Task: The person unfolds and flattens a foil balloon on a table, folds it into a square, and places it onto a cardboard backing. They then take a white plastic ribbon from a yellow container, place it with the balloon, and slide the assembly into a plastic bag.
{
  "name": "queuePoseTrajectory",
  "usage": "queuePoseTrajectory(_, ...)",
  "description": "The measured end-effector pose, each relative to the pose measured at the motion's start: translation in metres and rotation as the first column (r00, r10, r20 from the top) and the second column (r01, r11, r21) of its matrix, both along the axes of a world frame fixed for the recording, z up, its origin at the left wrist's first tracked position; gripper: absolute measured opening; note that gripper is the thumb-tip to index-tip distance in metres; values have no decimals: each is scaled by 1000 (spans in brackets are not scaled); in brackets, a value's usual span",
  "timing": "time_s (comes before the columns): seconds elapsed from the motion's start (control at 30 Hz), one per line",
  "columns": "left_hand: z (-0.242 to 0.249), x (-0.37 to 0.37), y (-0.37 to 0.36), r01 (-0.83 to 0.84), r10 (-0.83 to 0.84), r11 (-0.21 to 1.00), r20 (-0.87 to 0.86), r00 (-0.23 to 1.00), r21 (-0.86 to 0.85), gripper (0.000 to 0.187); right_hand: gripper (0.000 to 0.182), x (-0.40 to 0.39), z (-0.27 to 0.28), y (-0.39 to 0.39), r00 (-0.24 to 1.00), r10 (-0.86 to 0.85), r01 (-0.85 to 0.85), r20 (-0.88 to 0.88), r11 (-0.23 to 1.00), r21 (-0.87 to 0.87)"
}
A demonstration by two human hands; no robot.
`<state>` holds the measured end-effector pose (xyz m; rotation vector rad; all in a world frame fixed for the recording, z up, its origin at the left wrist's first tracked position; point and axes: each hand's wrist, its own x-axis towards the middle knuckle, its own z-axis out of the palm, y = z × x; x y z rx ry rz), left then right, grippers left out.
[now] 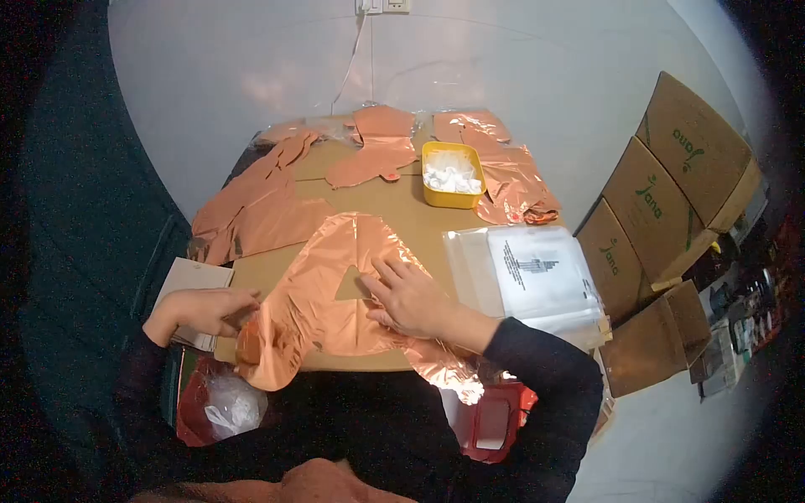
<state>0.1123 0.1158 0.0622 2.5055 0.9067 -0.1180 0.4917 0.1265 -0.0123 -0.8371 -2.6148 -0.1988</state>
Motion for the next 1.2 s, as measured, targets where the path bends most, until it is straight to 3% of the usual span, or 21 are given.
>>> queuePoseTrajectory(0.1, 48, 22, 7, -178, 148, 972, -186, 971, -156, 60, 59, -3, -18, 26, 998, -49, 46, 49, 997, 57)
queuePoseTrajectory(0.23, 54, 32, 47, -118, 152, 965, -131, 980, 234, 37, 60, 8, -29, 35, 992, -68, 70, 107, 998, -10)
queuePoseTrajectory(0.3, 53, 54, 72, -233, 312, 913, -207, 927, 334, 27, 59, 14, -29, 34, 987, -95, 96, 132, 995, -7)
queuePoseTrajectory(0.37, 32, 65, 112, -240, 264, 876, 1, 964, 419, 21, 59, 19, -26, 36, 985, -103, 104, 141, 995, -4)
queuePoseTrajectory(0.5, 15, 104, 177, -424, 343, 805, 257, 904, 416, 23, 59, 22, -26, 42, 984, -97, 95, 147, 995, 16)
queuePoseTrajectory(0.57, -24, 112, 219, -614, 335, 663, 564, 755, 428, 20, 54, 20, -17, 42, 985, -82, 81, 153, 997, 10)
queuePoseTrajectory(0.67, -41, 125, 257, -772, 634, 624, 656, 409, -122, 20, 42, 14, -8, 55, 993, -59, 60, 99, 998, -11)
queuePoseTrajectory(0.77, -72, 127, 295, -734, 686, 527, 724, 70, -428, 17, 28, 4, 0, 79, 992, -89, 91, 90, 996, -16)
queuePoseTrajectory(0.87, -97, 132, 302, -621, 635, 491, 739, -225, -611, 16, 20, -15, 5, 116, 989, -131, 127, 71, 990, 53)
queuePoseTrajectory(1.07, -120, 137, 286, -400, 625, 505, 643, -441, -765, 14, 14, -56, -11, 199, 994, -107, 101, 16, 973, 209)
queuePoseTrajectory(1.2, -122, 135, 283, -367, 629, 506, 625, -462, -780, 17, 15, -84, -29, 248, 967, -227, 194, 116, 951, 241)
